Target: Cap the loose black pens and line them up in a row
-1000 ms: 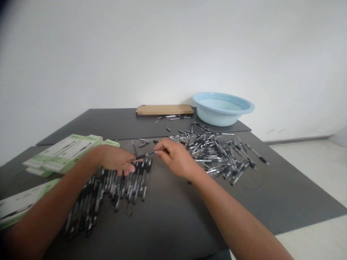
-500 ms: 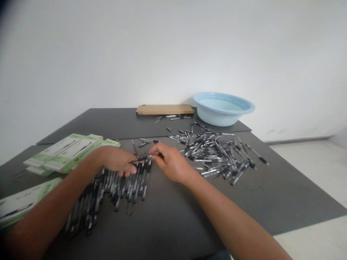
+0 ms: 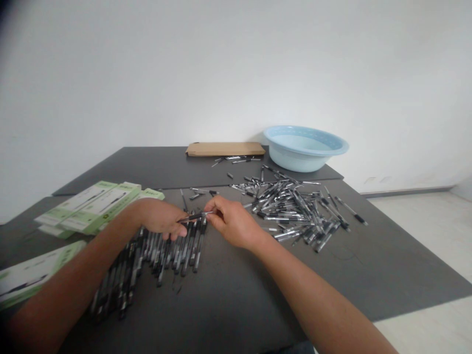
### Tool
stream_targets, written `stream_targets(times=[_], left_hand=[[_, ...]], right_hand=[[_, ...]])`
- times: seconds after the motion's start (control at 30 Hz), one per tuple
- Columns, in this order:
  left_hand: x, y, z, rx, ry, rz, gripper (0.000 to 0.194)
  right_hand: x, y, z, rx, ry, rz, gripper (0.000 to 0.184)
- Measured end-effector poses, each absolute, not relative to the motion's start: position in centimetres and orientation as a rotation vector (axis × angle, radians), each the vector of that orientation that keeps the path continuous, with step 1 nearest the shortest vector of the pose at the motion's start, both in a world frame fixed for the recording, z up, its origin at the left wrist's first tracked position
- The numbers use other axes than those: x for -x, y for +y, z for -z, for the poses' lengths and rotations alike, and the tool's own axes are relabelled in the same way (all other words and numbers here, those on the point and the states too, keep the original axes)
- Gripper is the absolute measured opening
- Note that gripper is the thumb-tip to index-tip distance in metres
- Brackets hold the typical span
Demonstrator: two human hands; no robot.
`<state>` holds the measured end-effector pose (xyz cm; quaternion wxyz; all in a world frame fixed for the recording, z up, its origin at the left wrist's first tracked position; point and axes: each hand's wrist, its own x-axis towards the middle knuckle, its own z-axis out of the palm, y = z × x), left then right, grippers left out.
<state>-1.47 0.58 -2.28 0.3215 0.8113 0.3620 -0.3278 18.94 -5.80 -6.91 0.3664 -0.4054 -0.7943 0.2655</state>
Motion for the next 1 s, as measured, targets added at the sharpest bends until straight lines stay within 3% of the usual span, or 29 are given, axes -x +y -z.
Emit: stream_targets(times=[0.67, 1.0], left_hand=[[1.29, 0.04, 1.9, -2.151, 1.005, 0.834, 0.028], [1.67, 0.18, 2.06, -2.154, 0.99, 0.791, 0.029]], right_hand=[[-18.66, -6.01, 7.29, 1.118, -2.102, -0.453, 0.008], [-19.29, -6.08, 6.8, 1.025, -2.146, -0.598, 0.033]])
